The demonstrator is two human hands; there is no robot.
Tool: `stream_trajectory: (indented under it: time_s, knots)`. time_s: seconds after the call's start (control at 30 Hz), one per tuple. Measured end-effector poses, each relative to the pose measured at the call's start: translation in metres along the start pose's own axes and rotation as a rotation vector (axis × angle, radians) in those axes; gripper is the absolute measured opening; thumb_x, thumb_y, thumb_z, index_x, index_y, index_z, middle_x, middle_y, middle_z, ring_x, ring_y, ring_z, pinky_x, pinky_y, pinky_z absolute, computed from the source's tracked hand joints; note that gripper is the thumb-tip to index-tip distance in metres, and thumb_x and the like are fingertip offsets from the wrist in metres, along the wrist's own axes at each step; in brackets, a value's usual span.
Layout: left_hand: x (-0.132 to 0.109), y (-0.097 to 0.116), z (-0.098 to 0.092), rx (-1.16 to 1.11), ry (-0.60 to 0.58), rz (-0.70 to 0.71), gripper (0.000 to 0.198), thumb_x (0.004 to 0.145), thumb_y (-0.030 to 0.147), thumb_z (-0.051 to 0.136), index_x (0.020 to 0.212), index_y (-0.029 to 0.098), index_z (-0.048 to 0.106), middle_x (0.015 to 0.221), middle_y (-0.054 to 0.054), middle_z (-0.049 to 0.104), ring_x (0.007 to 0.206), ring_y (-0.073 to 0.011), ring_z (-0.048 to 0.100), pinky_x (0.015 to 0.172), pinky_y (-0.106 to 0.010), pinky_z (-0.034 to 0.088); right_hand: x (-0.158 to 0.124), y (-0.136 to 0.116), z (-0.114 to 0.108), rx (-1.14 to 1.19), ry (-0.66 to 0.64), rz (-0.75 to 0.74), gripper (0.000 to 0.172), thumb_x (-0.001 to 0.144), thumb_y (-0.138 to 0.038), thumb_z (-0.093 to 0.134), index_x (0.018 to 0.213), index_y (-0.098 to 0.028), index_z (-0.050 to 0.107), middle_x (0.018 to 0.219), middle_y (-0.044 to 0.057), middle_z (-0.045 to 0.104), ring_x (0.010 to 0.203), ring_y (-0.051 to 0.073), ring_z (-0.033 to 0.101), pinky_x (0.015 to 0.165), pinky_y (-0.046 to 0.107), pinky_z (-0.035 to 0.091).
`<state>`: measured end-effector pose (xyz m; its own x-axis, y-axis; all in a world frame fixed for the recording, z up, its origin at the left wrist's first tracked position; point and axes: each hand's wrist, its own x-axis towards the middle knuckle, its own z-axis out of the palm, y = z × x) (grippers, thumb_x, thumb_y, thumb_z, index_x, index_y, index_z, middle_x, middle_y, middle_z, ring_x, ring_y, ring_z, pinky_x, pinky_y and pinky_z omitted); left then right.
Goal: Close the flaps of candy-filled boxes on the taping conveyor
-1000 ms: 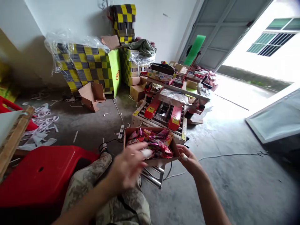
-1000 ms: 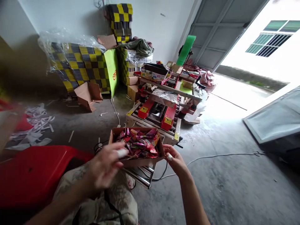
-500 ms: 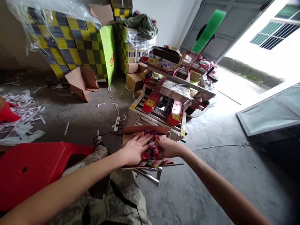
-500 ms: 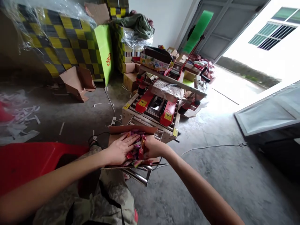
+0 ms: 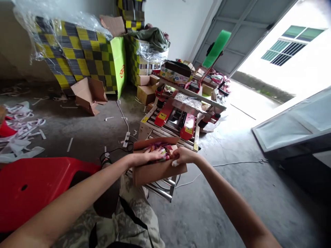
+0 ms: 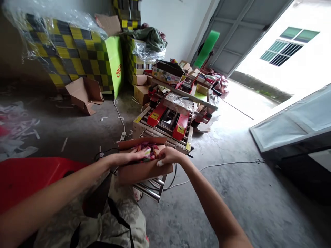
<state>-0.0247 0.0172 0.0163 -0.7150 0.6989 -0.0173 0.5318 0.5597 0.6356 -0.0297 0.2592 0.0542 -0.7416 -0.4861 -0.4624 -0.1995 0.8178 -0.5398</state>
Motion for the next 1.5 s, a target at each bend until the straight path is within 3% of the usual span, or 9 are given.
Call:
stream_trajectory:
  time_s: [0.13, 0.23, 0.3, 0.43, 0.57, 0.73, 0.93, 1.27, 1.5]
  knots:
    - [-0.012, 0.042, 0.042, -0.169, 0.204, -0.207, 0.065, 0.086, 0.03, 0.045, 0.146, 0.02, 0.021, 0.152, -0.011, 0.019, 0.142, -0.0285, 0.008, 0.112, -0.055, 0.01, 0.003, 0.008, -0.002, -0.101, 0.356, 0.014, 0.043, 0.052, -0.039, 0.079, 0.086, -0.017, 0.065, 0.081, 0.002, 0.063, 0.076, 0.02, 0.058, 0.068, 0.03, 0.046]
    - [-0.004, 0.078, 0.09, -0.294, 0.508, -0.357, 0.071, 0.085, 0.021, 0.043, 0.147, 0.018, 0.009, 0.154, -0.015, 0.011, 0.142, -0.0277, 0.005, 0.111, -0.059, 0.004, -0.01, 0.009, 0.03, -0.036, 0.878, -0.083, 0.056, 0.071, -0.037, 0.065, 0.122, -0.017, 0.054, 0.124, 0.014, 0.053, 0.116, 0.027, 0.049, 0.097, 0.043, 0.041]
    - [0.008, 0.094, 0.111, -0.366, 0.586, -0.393, 0.073, 0.086, 0.021, 0.044, 0.147, 0.021, 0.004, 0.154, -0.017, 0.011, 0.142, -0.0286, 0.005, 0.11, -0.061, 0.006, -0.015, 0.005, 0.06, 0.094, 0.998, -0.137, 0.054, 0.087, -0.038, 0.046, 0.137, -0.018, 0.04, 0.141, 0.013, 0.04, 0.133, 0.025, 0.033, 0.109, 0.046, 0.03]
    - [0.004, 0.109, 0.112, -0.429, 0.609, -0.347, 0.074, 0.087, 0.013, 0.036, 0.146, 0.024, -0.008, 0.154, -0.016, 0.01, 0.142, -0.0272, 0.009, 0.112, -0.058, 0.011, -0.012, -0.009, 0.102, 0.109, 0.827, -0.127, 0.051, 0.094, -0.038, 0.029, 0.142, -0.021, 0.034, 0.146, 0.005, 0.036, 0.141, 0.025, 0.012, 0.114, 0.053, 0.014]
    - [-0.051, 0.114, 0.081, -0.366, 0.712, -0.057, 0.07, 0.089, 0.014, 0.035, 0.147, 0.024, -0.003, 0.156, -0.011, -0.001, 0.142, -0.0274, 0.006, 0.115, -0.049, 0.017, -0.013, -0.025, 0.108, -0.176, 0.68, -0.06, 0.05, 0.09, -0.029, 0.038, 0.14, -0.027, 0.038, 0.147, -0.002, 0.035, 0.142, 0.027, 0.005, 0.114, 0.054, 0.011]
    - [-0.067, 0.067, 0.032, -0.224, 0.894, 0.181, 0.065, 0.091, 0.017, 0.038, 0.146, 0.035, 0.009, 0.157, 0.001, 0.004, 0.142, -0.0244, 0.009, 0.117, -0.046, 0.016, -0.012, -0.04, 0.11, -0.377, 0.615, 0.03, 0.059, 0.083, -0.016, 0.04, 0.142, -0.022, 0.035, 0.146, -0.001, 0.036, 0.141, 0.027, 0.007, 0.114, 0.051, 0.011]
    - [0.01, 0.009, 0.04, -0.635, 0.439, 0.016, 0.055, 0.096, 0.035, 0.011, 0.147, 0.016, 0.014, 0.153, -0.006, 0.021, 0.141, -0.0174, 0.016, 0.116, -0.038, 0.018, 0.003, -0.039, 0.11, -0.377, 0.614, 0.069, 0.056, 0.079, -0.012, 0.039, 0.135, -0.014, 0.045, 0.145, 0.008, 0.038, 0.141, 0.03, 0.009, 0.113, 0.055, 0.006]
    - [0.019, 0.047, 0.064, 0.111, 0.335, -0.039, 0.055, 0.094, 0.037, 0.03, 0.144, 0.015, 0.026, 0.154, -0.007, 0.019, 0.143, -0.0254, 0.006, 0.115, -0.047, 0.015, -0.011, -0.018, 0.111, 0.634, 1.204, -0.131, 0.023, 0.084, -0.027, 0.038, 0.105, -0.02, 0.044, 0.108, 0.009, 0.056, 0.105, 0.02, 0.055, 0.095, 0.039, 0.044]
    - [0.02, 0.059, 0.064, 0.308, 0.29, -0.133, 0.051, 0.092, 0.031, 0.035, 0.142, 0.019, 0.033, 0.153, -0.005, 0.022, 0.141, -0.0273, 0.015, 0.105, -0.05, 0.033, -0.019, -0.017, 0.113, 0.565, 1.229, 0.065, 0.032, 0.089, -0.036, 0.033, 0.112, -0.018, 0.046, 0.112, 0.012, 0.055, 0.108, 0.022, 0.053, 0.097, 0.042, 0.042]
